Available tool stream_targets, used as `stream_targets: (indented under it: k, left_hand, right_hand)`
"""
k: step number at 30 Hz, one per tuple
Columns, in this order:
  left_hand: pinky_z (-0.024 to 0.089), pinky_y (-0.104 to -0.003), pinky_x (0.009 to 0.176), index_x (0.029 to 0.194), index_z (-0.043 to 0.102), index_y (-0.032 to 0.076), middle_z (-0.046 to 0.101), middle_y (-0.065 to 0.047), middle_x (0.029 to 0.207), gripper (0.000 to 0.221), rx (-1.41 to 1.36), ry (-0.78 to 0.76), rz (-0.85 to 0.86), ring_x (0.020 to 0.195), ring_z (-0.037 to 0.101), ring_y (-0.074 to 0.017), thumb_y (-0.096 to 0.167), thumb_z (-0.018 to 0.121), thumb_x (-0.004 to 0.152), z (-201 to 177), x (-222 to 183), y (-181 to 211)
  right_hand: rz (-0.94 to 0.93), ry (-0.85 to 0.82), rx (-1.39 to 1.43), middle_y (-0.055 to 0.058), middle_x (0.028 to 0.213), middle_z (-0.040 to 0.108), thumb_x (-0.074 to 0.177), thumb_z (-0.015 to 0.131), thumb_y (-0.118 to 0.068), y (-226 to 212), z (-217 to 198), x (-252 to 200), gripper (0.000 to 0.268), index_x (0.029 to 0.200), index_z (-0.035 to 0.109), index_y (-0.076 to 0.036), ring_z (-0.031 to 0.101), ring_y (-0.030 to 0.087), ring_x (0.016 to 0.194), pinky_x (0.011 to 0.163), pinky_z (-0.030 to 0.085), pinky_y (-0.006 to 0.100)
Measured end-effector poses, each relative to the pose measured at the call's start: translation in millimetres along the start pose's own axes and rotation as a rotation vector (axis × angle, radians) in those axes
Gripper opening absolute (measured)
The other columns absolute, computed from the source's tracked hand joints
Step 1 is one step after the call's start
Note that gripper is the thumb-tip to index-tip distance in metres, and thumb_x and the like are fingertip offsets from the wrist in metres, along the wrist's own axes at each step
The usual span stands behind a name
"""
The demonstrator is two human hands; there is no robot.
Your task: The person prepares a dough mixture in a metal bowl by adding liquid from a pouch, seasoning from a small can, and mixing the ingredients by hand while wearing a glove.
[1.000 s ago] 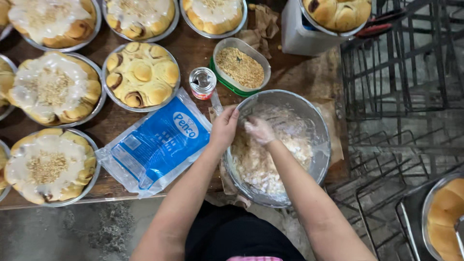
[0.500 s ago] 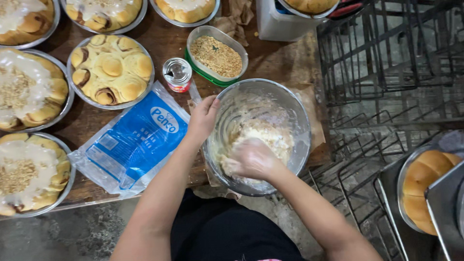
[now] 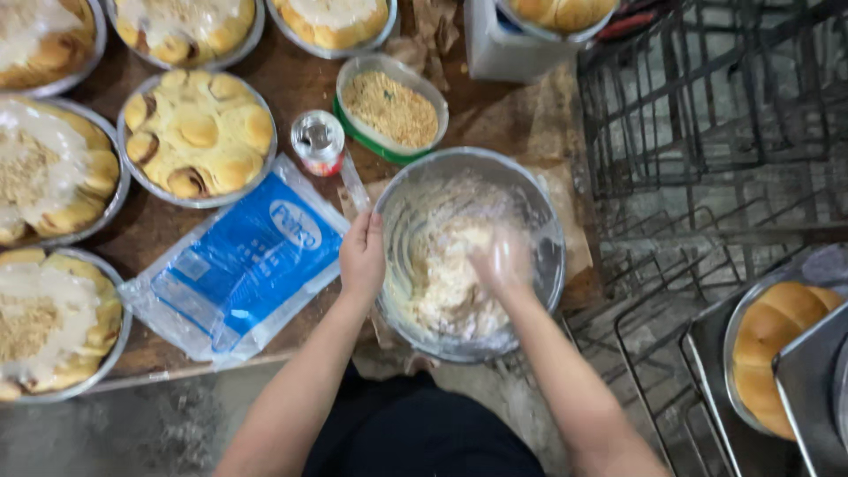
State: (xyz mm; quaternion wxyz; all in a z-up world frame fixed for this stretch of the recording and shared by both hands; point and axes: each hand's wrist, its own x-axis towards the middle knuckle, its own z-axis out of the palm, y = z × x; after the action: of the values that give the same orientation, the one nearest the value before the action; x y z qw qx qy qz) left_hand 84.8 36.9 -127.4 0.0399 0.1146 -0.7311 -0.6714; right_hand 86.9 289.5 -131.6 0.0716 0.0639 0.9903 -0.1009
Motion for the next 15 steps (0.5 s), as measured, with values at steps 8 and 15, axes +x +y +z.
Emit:
stream_targets:
  k: [8, 15]
  left_hand:
    - [0.052, -0.032, 0.084, 0.126, 0.066, -0.001, 0.074, -0.013, 0.101, 0.039, 0.034, 0.064, 0.046, 0.093, 0.067, -0.0190, 0.032, 0.052, 0.108, -3, -9, -10]
    - [0.052, -0.032, 0.089, 0.128, 0.065, 0.001, 0.075, -0.015, 0.108, 0.041, -0.039, 0.082, -0.019, 0.099, 0.069, -0.0198, 0.032, 0.051, 0.107, -4, -15, 4]
  right_hand:
    - [-0.102, -0.099, 0.114, 0.024, 0.105, 0.073, 0.079, 0.080, -0.040, 8, 51, 27, 0.046, 0.109, 0.073, -0.006, 0.070, 0.040, 0.098, 0.089, 0.055, 0.048]
    - [-0.336, -0.153, 0.085, 0.016, 0.134, 0.069, 0.087, 0.072, -0.033, -10, -2, 21, 0.050, 0.135, 0.069, -0.020, 0.066, 0.035, 0.121, 0.103, 0.051, 0.044]
